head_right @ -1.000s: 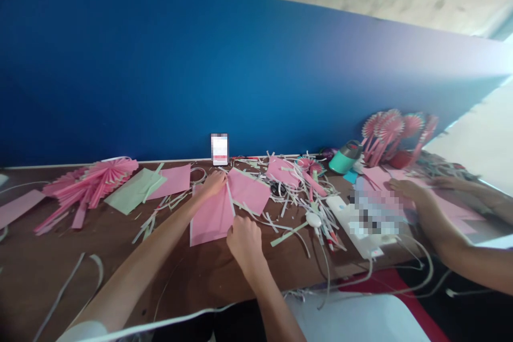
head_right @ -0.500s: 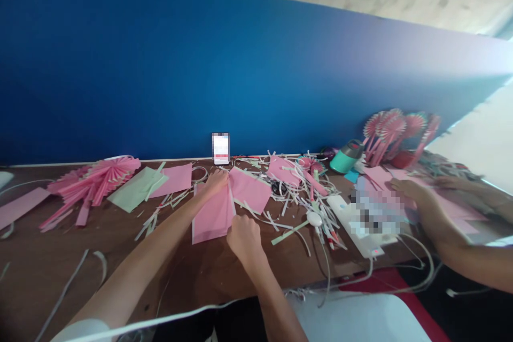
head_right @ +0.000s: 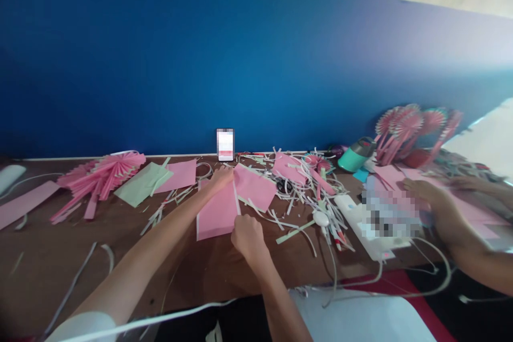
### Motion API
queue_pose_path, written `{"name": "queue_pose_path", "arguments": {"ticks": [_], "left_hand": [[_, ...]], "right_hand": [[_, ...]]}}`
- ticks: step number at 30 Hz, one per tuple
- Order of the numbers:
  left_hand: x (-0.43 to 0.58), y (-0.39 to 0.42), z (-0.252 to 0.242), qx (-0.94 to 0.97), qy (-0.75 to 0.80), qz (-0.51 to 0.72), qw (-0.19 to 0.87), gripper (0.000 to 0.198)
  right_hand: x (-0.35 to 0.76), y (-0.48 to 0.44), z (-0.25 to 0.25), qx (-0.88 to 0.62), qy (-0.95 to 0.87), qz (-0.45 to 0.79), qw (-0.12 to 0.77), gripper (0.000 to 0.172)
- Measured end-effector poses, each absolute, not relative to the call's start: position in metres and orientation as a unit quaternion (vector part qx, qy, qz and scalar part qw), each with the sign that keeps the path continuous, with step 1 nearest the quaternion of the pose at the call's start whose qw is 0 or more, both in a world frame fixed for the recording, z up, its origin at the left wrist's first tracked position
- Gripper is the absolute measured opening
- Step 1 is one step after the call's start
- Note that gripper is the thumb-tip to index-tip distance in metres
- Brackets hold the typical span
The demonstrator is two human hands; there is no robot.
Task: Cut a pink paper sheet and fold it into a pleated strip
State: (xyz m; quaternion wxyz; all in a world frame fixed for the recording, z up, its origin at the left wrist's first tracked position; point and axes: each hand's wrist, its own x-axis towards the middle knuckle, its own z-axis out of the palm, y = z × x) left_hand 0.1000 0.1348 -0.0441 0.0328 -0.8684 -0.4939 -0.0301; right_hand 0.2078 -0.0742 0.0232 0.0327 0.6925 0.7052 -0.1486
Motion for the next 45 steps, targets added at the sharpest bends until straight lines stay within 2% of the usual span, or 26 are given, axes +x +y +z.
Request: {"name": "queue_pose_path", "arguments": {"ticks": [13,24,32,39,45], "left_hand": [[0.099,0.126,-0.042,-0.868,-0.492,-0.035,0.048,0.033],[0.097,0.121,-0.048,-0.850,-0.522,-0.063,0.044,0.039],[0.099,0.125,-0.049,-0.836,-0.543,-0.071,0.021,0.030],[0.100,0.118,-0.046,-0.834,-0.545,-0.082,0.020,0.032],[0.099,0.100,-0.027,-0.842,-0.529,-0.103,0.010,0.040]], "right_hand": [[0.211,-0.073,0.020,0.696,0.700,-0.154,0.045,0.024],[0.216,-0.096,0.003,0.707,0.700,-0.104,0.002,0.023],[0.214,-0.103,-0.002,0.733,0.670,-0.116,-0.001,0.022],[0.214,-0.109,-0.012,0.707,0.703,-0.071,0.022,0.025],[0.219,-0.116,-0.020,0.679,0.730,-0.063,0.030,0.040]]}}
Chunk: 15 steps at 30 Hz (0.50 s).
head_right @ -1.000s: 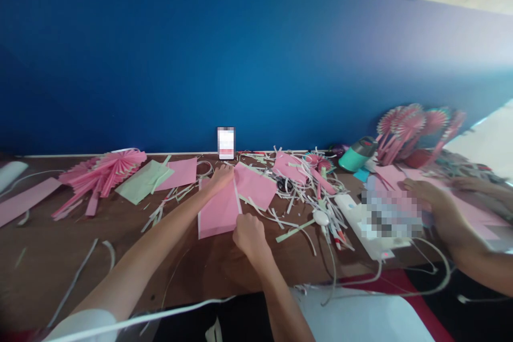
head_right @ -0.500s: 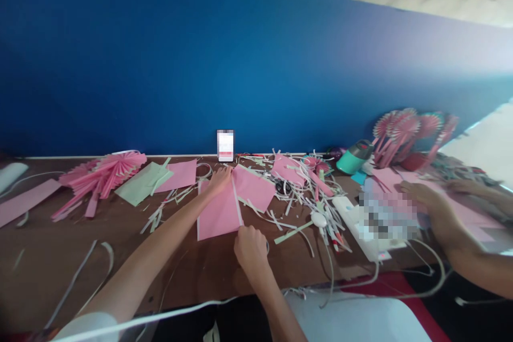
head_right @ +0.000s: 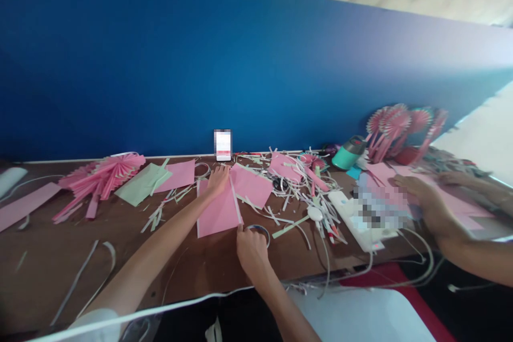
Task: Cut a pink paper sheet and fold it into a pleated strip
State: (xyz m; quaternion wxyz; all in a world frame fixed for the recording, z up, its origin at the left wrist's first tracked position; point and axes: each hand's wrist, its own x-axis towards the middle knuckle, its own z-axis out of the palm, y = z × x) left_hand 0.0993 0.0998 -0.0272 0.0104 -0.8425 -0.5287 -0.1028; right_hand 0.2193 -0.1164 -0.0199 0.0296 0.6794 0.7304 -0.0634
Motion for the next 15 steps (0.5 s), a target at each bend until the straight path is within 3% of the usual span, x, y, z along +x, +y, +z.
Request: {"name": "queue_pose_path", "arguments": {"ticks": [5,8,15], "left_hand": [[0.095,0.052,-0.014,-0.916,-0.386,-0.103,-0.041,0.031],[0.090,0.027,-0.010,-0.960,-0.193,-0.107,-0.170,0.037],[0.080,0.032,0.011,-0.938,-0.207,-0.132,-0.246,0.038]], "right_hand": [[0.237,-0.114,-0.007,0.651,0.753,-0.092,-0.026,0.039],[0.249,-0.107,0.009,0.632,0.761,-0.121,-0.081,0.036],[0.267,-0.085,0.029,0.587,0.771,-0.167,-0.182,0.030]]}}
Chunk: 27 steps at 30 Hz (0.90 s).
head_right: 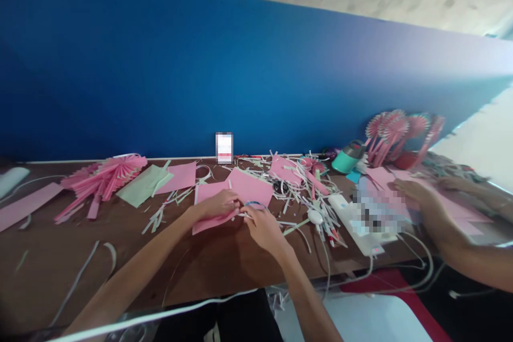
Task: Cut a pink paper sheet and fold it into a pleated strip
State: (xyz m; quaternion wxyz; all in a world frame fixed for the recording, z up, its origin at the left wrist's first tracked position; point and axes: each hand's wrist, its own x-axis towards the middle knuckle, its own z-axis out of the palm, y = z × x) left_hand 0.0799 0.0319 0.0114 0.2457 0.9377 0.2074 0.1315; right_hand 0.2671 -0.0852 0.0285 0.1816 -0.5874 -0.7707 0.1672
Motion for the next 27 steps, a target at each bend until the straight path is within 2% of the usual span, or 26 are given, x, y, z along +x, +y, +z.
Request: {"name": "queue_pose_path", "arguments": {"ticks": [7,12,17,20,27], "left_hand": [[0.082,0.038,0.031,0.943,0.211,0.139,0.218,0.044],[0.098,0.029,0.044,0.934,0.208,0.158,0.245,0.046],[0.112,0.017,0.066,0.920,0.250,0.168,0.251,0.042],[0.116,0.007,0.082,0.926,0.262,0.183,0.199,0.044],[0.117,-0.015,0.109,0.935,0.299,0.189,0.000,0.039]], "right_hand": [[0.283,-0.070,0.035,-0.560,-0.750,0.237,0.262,0.029],[0.293,-0.065,0.039,-0.515,-0.722,0.332,0.323,0.027],[0.308,-0.064,0.041,-0.496,-0.668,0.396,0.389,0.038],[0.314,-0.063,0.050,-0.494,-0.649,0.407,0.411,0.040],[0.314,-0.054,0.069,-0.440,-0.635,0.487,0.408,0.040]]}}
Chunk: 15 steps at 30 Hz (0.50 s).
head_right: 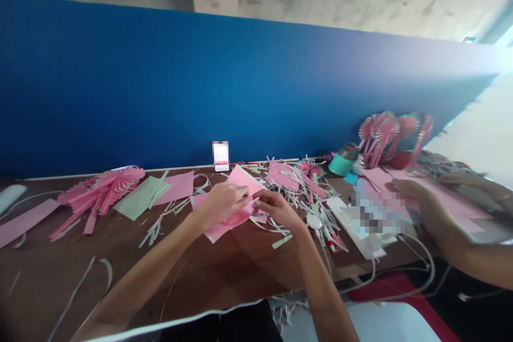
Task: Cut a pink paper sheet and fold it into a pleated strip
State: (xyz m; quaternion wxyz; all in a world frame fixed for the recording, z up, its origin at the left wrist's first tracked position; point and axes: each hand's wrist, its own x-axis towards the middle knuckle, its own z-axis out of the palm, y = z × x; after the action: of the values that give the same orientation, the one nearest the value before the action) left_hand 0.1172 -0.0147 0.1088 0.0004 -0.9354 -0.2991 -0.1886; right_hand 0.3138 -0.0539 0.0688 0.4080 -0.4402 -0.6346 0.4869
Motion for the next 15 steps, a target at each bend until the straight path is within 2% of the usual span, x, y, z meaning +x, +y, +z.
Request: {"name": "queue_pose_path", "arguments": {"ticks": [3,6,10,13,15], "left_hand": [[0.116,-0.022,0.123,-0.936,-0.295,-0.192,0.030,0.038],[0.111,-0.026,0.135,-0.940,-0.276,-0.200,0.002,0.039],[0.097,-0.020,0.129,-0.944,-0.250,-0.195,-0.090,0.037],[0.084,-0.005,0.104,-0.931,-0.266,-0.180,-0.175,0.040],[0.075,0.007,0.082,-0.917,-0.265,-0.150,-0.259,0.043]], "right_hand": [[0.316,-0.052,0.071,-0.412,-0.618,0.525,0.415,0.041],[0.317,-0.052,0.074,-0.398,-0.612,0.536,0.424,0.038],[0.307,-0.047,0.074,-0.401,-0.646,0.523,0.386,0.035],[0.296,-0.040,0.066,-0.414,-0.687,0.510,0.310,0.028],[0.292,-0.035,0.057,-0.421,-0.698,0.500,0.291,0.028]]}}
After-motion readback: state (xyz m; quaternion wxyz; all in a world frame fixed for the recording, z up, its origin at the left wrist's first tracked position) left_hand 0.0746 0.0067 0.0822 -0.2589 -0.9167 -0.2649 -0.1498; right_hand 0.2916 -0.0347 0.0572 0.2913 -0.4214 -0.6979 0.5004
